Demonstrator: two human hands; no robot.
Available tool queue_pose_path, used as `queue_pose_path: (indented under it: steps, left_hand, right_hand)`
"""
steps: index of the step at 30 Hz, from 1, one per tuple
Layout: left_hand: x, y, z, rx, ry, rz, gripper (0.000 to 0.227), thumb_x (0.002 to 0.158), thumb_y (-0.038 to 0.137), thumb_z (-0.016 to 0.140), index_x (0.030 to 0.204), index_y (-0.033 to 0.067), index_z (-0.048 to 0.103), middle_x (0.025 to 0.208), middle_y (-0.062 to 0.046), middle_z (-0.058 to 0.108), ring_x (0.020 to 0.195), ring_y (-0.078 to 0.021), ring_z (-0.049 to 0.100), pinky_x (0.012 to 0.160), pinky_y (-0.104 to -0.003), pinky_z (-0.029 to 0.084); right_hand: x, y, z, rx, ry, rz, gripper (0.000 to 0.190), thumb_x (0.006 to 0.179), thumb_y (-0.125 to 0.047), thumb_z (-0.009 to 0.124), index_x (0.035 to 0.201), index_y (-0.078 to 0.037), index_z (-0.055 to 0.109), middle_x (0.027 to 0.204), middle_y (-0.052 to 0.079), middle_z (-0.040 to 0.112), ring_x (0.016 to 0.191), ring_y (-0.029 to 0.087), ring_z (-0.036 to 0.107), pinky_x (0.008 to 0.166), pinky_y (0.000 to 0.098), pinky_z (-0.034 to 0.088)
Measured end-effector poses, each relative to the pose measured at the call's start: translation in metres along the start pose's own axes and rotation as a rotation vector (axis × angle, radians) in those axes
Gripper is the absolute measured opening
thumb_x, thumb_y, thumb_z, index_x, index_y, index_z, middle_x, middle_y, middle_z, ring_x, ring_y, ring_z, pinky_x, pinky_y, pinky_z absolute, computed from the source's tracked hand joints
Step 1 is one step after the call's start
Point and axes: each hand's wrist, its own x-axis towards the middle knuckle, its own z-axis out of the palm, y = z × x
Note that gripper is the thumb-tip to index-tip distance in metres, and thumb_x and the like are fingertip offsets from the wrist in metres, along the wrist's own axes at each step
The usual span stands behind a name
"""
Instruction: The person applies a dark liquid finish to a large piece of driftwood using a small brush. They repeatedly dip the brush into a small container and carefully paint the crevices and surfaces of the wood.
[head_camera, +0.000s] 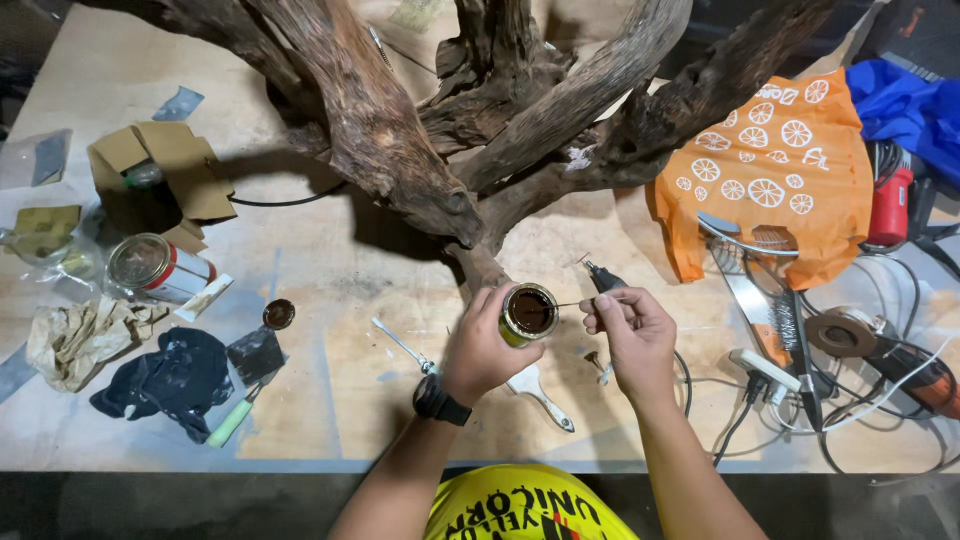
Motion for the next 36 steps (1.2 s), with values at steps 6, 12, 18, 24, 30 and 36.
queue_pose_path:
  steps: [6, 12, 18, 24, 30, 36]
  left_hand:
    - [0.020, 0.001, 0.019, -0.001, 0.113, 0.049, 0.078, 0.059, 0.033, 0.096, 0.131, 0.0147, 0.072, 0.107, -0.011, 0.072, 0.103, -0.0348, 0.078, 0.092, -0.043, 0.063]
    - [0.046, 0.002, 0.032, -0.084, 0.146, 0.061, 0.078, 0.057, 0.028, 0.093, 0.131, 0.0143, 0.072, 0.109, -0.010, 0.072, 0.104, -0.0349, 0.078, 0.091, -0.044, 0.063]
    - [0.063, 0.009, 0.033, -0.102, 0.149, 0.082, 0.078, 0.059, 0.029, 0.093, 0.132, 0.0136, 0.072, 0.111, -0.012, 0.072, 0.106, -0.0363, 0.078, 0.090, -0.046, 0.064]
    - [0.072, 0.002, 0.034, -0.131, 0.082, 0.017, 0.083, 0.059, 0.030, 0.095, 0.136, 0.0133, 0.069, 0.116, -0.014, 0.073, 0.110, -0.0403, 0.077, 0.094, -0.051, 0.063]
    - [0.088, -0.005, 0.037, -0.108, 0.077, 0.011, 0.085, 0.060, 0.027, 0.095, 0.139, 0.0092, 0.067, 0.119, -0.020, 0.071, 0.114, -0.0461, 0.075, 0.097, -0.055, 0.062]
    - [0.088, -0.008, 0.038, -0.097, 0.132, 0.039, 0.084, 0.059, 0.030, 0.096, 0.136, 0.0127, 0.069, 0.114, -0.017, 0.071, 0.110, -0.0428, 0.077, 0.092, -0.052, 0.063]
  right_hand:
    - [0.021, 0.021, 0.004, 0.222, 0.099, 0.154, 0.010, 0.112, -0.008, 0.064, 0.117, 0.000, 0.063, 0.094, 0.023, 0.079, 0.073, 0.018, 0.076, 0.065, 0.0262, 0.066]
    - [0.044, 0.028, -0.012, 0.516, 0.078, 0.239, 0.009, 0.108, -0.009, 0.068, 0.114, -0.002, 0.066, 0.094, 0.022, 0.080, 0.074, 0.020, 0.080, 0.066, 0.0277, 0.069]
    - [0.052, 0.019, -0.013, 0.498, 0.054, 0.216, 0.011, 0.106, -0.006, 0.071, 0.114, -0.003, 0.065, 0.095, 0.022, 0.079, 0.077, 0.019, 0.078, 0.068, 0.0269, 0.069]
    - [0.060, 0.025, -0.012, 0.494, 0.066, 0.207, 0.012, 0.103, -0.003, 0.074, 0.111, -0.004, 0.065, 0.095, 0.021, 0.079, 0.075, 0.020, 0.078, 0.066, 0.0272, 0.068]
    - [0.086, 0.008, 0.006, 0.417, 0.139, 0.075, 0.013, 0.105, -0.005, 0.075, 0.107, -0.006, 0.062, 0.094, 0.019, 0.079, 0.074, 0.018, 0.076, 0.063, 0.0240, 0.067]
    - [0.132, -0.001, 0.021, 0.108, 0.272, -0.178, 0.019, 0.103, -0.006, 0.083, 0.106, 0.002, 0.066, 0.098, 0.021, 0.079, 0.076, 0.017, 0.075, 0.068, 0.0277, 0.068]
